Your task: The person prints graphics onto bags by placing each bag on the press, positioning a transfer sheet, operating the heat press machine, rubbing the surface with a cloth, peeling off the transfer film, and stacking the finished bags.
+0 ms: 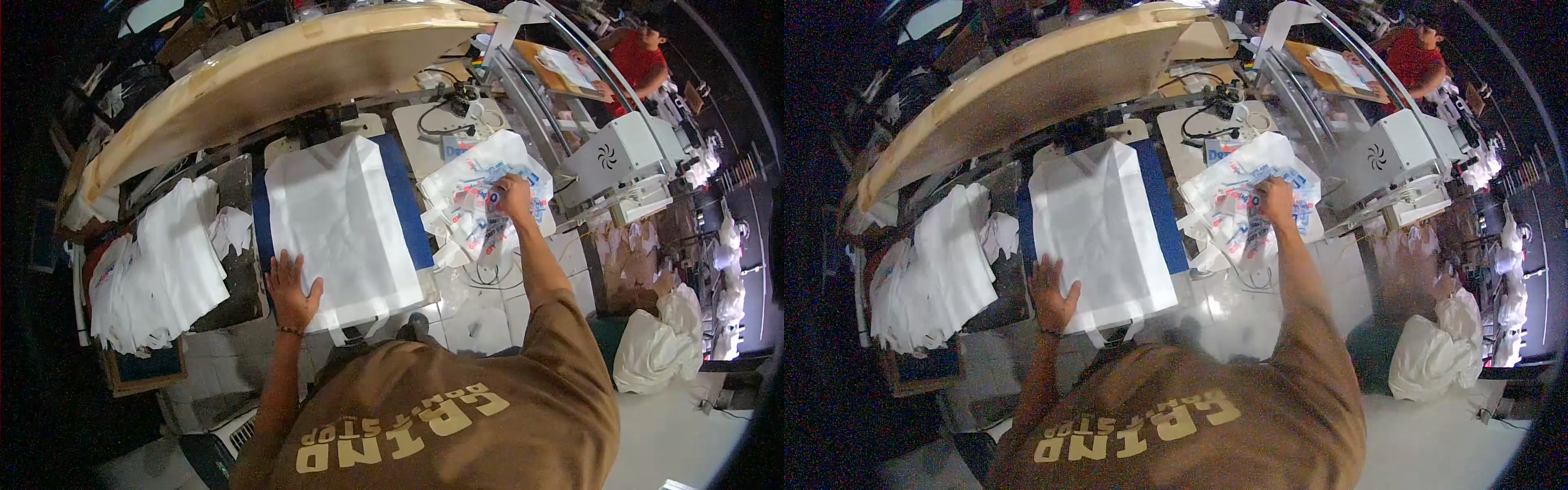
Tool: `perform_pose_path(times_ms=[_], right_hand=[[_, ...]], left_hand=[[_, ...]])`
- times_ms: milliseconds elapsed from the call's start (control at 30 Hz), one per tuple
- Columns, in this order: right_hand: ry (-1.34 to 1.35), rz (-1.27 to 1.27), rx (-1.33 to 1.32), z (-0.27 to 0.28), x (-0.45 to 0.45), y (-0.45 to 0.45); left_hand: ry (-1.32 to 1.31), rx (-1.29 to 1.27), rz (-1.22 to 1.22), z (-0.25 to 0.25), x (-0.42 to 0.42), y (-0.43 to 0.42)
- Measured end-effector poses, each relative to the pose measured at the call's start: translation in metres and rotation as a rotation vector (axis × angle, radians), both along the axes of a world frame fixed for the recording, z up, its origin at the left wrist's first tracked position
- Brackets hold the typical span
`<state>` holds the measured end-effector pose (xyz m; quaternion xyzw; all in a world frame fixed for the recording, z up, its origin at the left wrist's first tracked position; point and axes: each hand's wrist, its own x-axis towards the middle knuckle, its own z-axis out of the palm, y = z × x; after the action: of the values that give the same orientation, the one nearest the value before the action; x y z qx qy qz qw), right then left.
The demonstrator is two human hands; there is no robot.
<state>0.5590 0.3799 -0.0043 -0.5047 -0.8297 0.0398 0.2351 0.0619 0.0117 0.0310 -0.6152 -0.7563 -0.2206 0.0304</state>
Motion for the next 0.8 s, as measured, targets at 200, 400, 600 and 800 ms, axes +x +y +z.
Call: perform_pose_path(times_ms=[200, 400, 600, 800], right_hand=[[0.097, 0.058, 0.194, 0.036, 0.005, -0.016], [0.122, 0.246, -0.025, 0.158, -0.101, -0.088], [0.015, 0.713, -0.092, 0.205, -0.225, -0.148], [0.162, 0.503, -0.494, 0.127, -0.252, -0.109]], left_hand=[[0.100, -0.047, -0.040, -0.001, -0.010, 0.003], [-0.453, 0.047, -0.250, 0.089, 0.052, 0.048], [-1.235, 0.119, -0.227, 0.083, 0.067, 0.089], [-0.900, 0.162, 0.041, 0.013, -0.048, 0.080]])
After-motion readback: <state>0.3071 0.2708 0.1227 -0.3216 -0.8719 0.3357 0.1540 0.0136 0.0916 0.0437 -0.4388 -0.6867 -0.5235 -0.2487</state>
